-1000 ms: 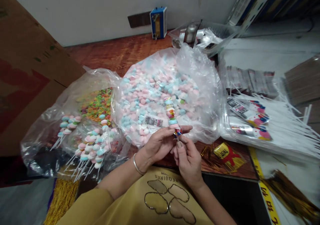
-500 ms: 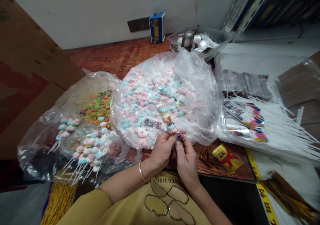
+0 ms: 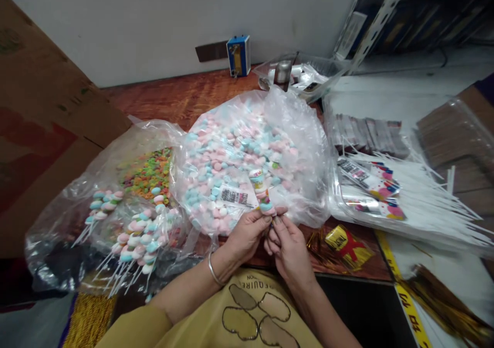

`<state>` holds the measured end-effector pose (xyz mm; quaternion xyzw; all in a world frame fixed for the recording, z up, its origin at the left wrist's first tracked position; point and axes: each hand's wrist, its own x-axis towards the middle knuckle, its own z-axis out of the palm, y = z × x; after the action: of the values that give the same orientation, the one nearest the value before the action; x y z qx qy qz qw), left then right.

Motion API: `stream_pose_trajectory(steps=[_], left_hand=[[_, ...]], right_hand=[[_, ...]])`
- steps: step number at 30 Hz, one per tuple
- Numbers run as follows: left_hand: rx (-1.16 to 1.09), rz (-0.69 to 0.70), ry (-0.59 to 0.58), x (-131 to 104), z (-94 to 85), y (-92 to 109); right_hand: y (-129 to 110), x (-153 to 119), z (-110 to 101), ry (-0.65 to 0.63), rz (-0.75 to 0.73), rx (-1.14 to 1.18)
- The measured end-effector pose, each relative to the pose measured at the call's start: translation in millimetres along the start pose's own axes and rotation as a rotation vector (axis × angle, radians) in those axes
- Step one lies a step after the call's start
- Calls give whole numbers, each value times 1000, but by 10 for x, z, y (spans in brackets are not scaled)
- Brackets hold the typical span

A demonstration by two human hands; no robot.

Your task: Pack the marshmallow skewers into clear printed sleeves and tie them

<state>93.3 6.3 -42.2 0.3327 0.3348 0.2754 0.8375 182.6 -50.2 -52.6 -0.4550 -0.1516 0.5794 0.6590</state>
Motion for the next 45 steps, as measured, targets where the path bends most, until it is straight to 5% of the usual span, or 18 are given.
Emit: stream_pose_trajectory(steps=[7, 11, 15, 18, 22, 28, 32, 40, 45], left_hand=[[149, -29, 5, 23, -168, 126], [75, -43, -6, -42, -94, 76], [103, 41, 77, -97, 30, 167], [177, 267, 220, -96, -17, 328], [338, 393, 277, -129, -176, 426], [405, 330, 250, -186, -178, 311], [413, 311, 234, -194, -172, 285], [415, 150, 309, -213, -139, 299], [485, 143, 294, -195, -157, 283]], right_hand=[[-124, -100, -106, -314, 312, 132], [-86, -162, -102, -413, 392, 227], [-113, -246, -247, -271, 112, -164], [-174, -378, -568, 29, -293, -795], [-167, -535, -1061, 358, -481, -1314], [-47, -529, -1262, 333, -540, -1671], [-46, -480, -1236, 327, -547, -1657], [-121, -456, -1194, 333, -650, -1229], [-184, -411, -1130, 351, -553, -960]])
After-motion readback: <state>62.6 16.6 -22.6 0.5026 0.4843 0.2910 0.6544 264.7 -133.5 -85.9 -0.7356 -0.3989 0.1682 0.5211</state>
